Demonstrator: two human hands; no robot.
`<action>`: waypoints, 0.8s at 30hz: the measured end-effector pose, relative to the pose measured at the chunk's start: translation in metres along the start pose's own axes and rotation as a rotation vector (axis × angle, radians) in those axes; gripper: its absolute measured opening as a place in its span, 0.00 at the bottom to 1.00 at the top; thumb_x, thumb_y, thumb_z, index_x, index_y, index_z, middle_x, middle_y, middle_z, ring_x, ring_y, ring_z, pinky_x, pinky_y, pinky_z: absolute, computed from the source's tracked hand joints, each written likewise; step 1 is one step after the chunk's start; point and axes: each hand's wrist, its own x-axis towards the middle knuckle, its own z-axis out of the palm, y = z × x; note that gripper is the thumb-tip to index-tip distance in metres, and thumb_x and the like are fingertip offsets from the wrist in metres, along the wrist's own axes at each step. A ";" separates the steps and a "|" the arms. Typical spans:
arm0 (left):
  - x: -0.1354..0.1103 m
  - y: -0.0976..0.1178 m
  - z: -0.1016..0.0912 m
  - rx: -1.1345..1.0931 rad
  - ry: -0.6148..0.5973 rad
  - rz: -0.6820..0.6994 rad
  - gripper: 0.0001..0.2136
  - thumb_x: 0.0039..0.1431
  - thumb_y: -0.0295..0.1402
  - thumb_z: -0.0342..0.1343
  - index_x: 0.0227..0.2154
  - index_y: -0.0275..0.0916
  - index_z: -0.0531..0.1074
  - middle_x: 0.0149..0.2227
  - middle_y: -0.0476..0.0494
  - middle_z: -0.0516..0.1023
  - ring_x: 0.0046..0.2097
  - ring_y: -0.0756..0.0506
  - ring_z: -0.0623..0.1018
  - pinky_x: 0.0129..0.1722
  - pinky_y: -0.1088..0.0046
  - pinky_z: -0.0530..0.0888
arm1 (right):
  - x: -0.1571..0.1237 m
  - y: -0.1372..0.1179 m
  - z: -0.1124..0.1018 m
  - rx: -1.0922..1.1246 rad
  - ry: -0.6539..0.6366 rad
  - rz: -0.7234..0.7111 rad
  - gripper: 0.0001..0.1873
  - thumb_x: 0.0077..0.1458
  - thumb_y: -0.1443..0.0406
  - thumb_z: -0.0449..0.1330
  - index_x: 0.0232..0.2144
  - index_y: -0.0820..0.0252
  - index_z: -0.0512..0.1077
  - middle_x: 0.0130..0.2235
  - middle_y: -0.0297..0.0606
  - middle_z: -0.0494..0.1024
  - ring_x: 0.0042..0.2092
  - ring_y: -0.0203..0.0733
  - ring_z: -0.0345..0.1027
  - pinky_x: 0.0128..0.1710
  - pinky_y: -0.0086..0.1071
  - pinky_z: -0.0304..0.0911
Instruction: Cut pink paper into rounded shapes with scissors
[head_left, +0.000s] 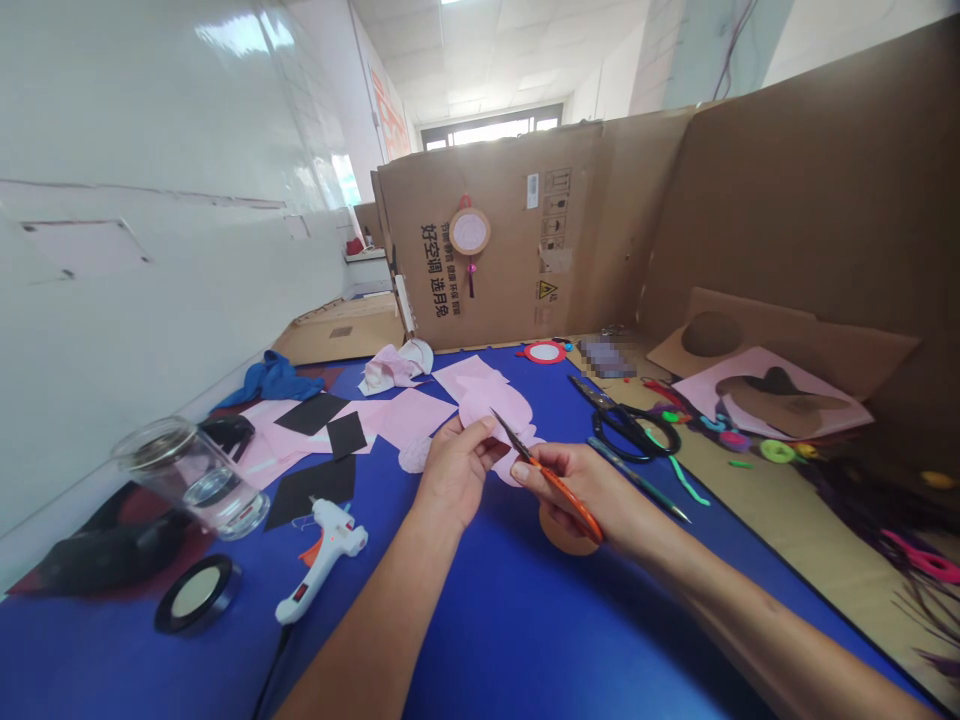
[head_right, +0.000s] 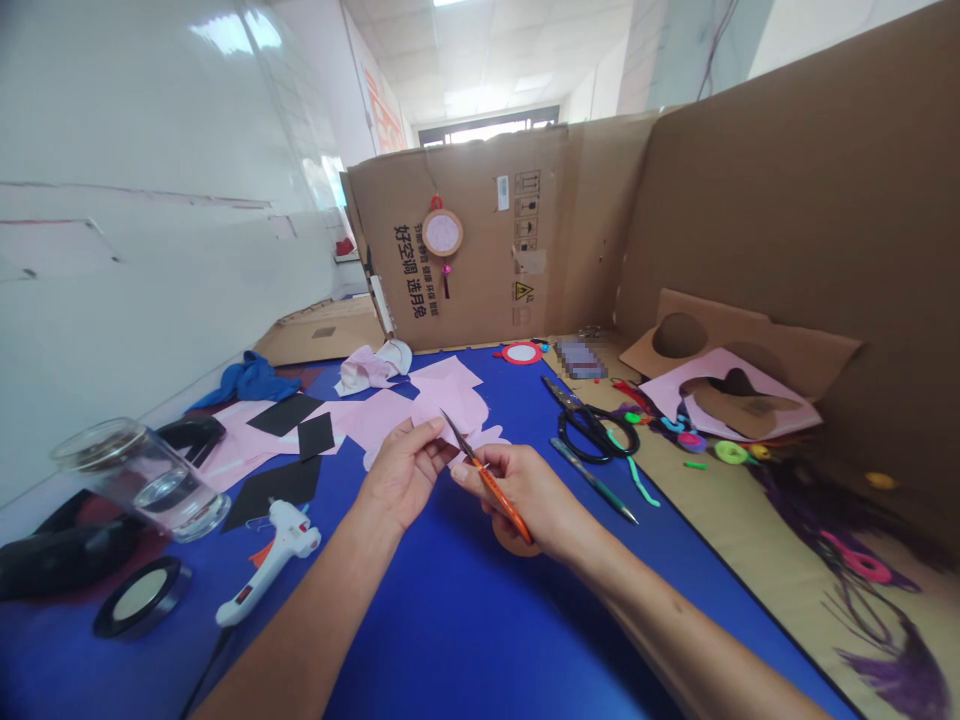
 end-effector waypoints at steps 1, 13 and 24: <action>0.000 0.000 0.000 -0.001 0.001 0.003 0.13 0.44 0.29 0.73 0.33 0.37 0.80 0.35 0.42 0.85 0.35 0.45 0.81 0.41 0.67 0.77 | 0.000 0.000 0.000 0.006 -0.004 -0.002 0.28 0.50 0.42 0.72 0.28 0.56 0.68 0.16 0.23 0.64 0.16 0.28 0.51 0.14 0.22 0.47; -0.001 0.001 0.002 -0.007 0.000 0.028 0.13 0.44 0.29 0.73 0.35 0.37 0.80 0.37 0.41 0.86 0.37 0.44 0.82 0.44 0.66 0.78 | 0.001 0.005 0.002 0.043 -0.003 0.004 0.27 0.51 0.43 0.72 0.29 0.56 0.69 0.18 0.23 0.65 0.16 0.29 0.53 0.13 0.22 0.49; -0.001 0.000 0.001 0.002 0.003 0.038 0.13 0.44 0.29 0.73 0.35 0.37 0.80 0.37 0.42 0.86 0.37 0.45 0.82 0.42 0.67 0.77 | 0.000 0.000 0.001 0.003 0.003 0.006 0.28 0.50 0.41 0.72 0.29 0.57 0.69 0.17 0.23 0.65 0.16 0.29 0.53 0.14 0.23 0.49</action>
